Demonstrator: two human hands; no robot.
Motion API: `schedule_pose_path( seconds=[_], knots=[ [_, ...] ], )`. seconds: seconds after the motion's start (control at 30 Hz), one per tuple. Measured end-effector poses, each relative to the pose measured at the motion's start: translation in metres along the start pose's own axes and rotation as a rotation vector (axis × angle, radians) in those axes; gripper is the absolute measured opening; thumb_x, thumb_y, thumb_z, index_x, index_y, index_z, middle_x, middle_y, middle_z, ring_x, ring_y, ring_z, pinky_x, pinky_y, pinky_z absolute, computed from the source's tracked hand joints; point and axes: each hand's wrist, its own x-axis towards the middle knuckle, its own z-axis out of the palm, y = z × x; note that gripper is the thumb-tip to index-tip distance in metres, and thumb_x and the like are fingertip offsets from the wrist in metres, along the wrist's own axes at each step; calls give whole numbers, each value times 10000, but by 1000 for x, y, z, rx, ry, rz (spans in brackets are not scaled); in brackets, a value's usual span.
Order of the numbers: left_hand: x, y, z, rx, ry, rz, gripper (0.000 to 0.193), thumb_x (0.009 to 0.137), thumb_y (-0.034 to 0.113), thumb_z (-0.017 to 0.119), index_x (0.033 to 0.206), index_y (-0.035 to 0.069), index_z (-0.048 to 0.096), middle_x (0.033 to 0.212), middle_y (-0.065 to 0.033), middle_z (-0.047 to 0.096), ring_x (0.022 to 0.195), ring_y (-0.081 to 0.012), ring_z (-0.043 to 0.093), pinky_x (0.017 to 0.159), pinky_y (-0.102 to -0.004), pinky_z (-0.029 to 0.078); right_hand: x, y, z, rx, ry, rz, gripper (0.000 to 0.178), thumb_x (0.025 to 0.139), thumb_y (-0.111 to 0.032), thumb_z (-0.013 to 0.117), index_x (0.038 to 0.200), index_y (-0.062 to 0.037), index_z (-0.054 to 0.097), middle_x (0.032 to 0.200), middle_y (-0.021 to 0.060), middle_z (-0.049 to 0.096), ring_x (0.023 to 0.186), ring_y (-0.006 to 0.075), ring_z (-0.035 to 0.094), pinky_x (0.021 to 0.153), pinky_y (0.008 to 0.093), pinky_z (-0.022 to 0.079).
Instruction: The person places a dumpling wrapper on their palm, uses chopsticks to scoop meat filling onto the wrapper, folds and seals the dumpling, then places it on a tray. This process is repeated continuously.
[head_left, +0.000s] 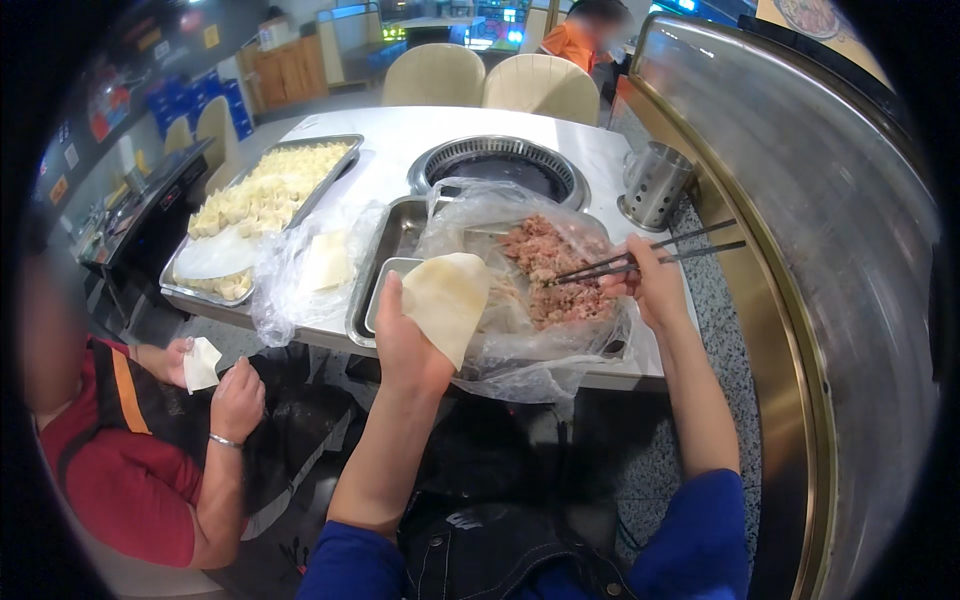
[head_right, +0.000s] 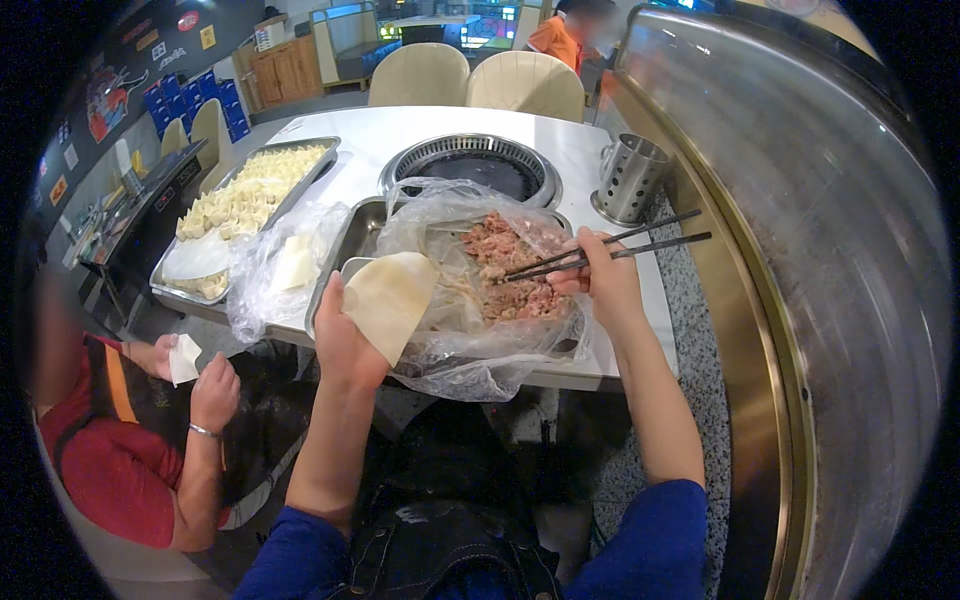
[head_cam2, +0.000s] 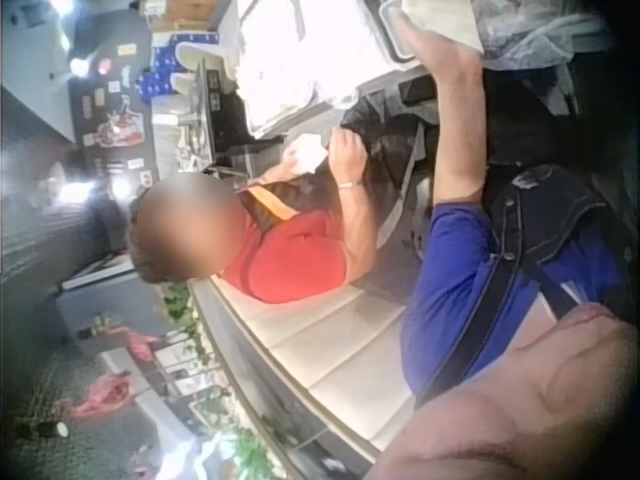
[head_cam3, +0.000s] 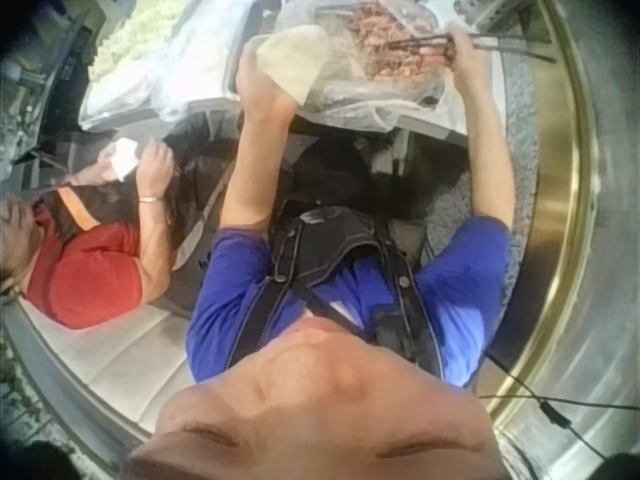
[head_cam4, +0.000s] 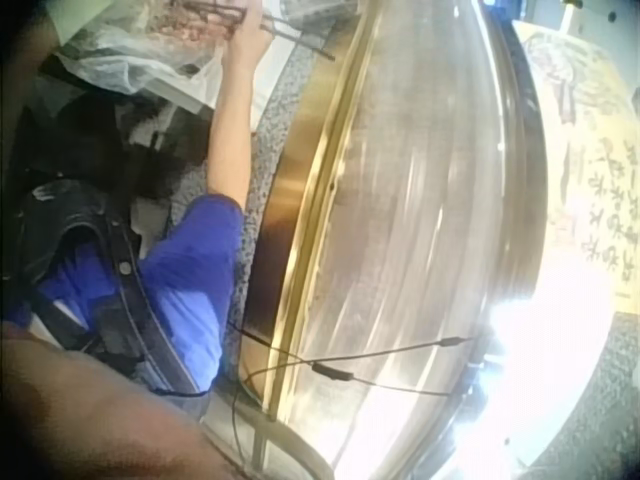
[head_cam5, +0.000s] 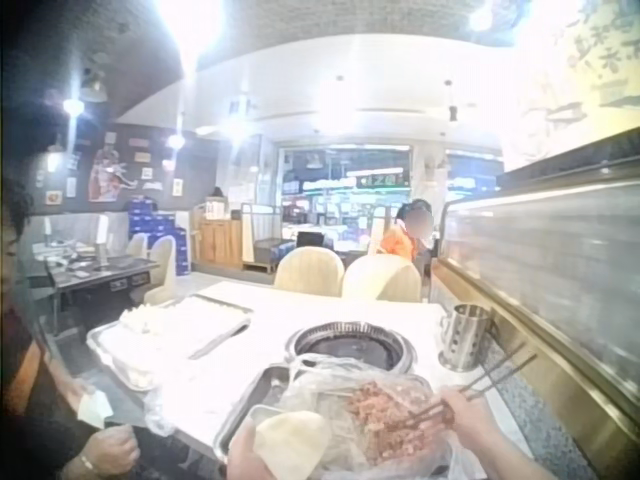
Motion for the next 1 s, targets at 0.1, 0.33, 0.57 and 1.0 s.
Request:
schedule_pose_path(
  seconds=[0.1,0.33,0.57,1.0],
  knots=[
    [3,-3,0,-16,10,-12,543,950,393,254,1230,-43,416,1206,-190,509,1130,-319,499,975,-431,398,2,1,-4,135,54,-13,277,900,-264,525,838,6,537,686,111,599,529,194,627,455,279,538],
    [7,-7,-5,-32,-57,-25,547,948,397,259,1223,-48,418,1204,-193,510,1123,-317,503,979,-429,394,-1,6,1,-11,176,-254,264,917,-246,507,832,2,530,685,105,591,533,169,622,469,261,523],
    [4,-9,-1,-27,-58,-24,552,950,399,251,1224,-52,416,1208,-195,508,1125,-317,502,983,-428,391,-7,17,23,-234,147,-545,248,908,-214,532,813,14,557,687,74,589,563,132,605,506,229,472],
    [21,-19,2,-50,-37,-88,560,958,395,232,1243,-62,388,1204,-223,494,1114,-353,498,982,-474,380,-44,-29,44,-169,54,-626,149,902,-90,505,805,18,537,726,79,608,641,121,591,586,248,484]
  ],
)
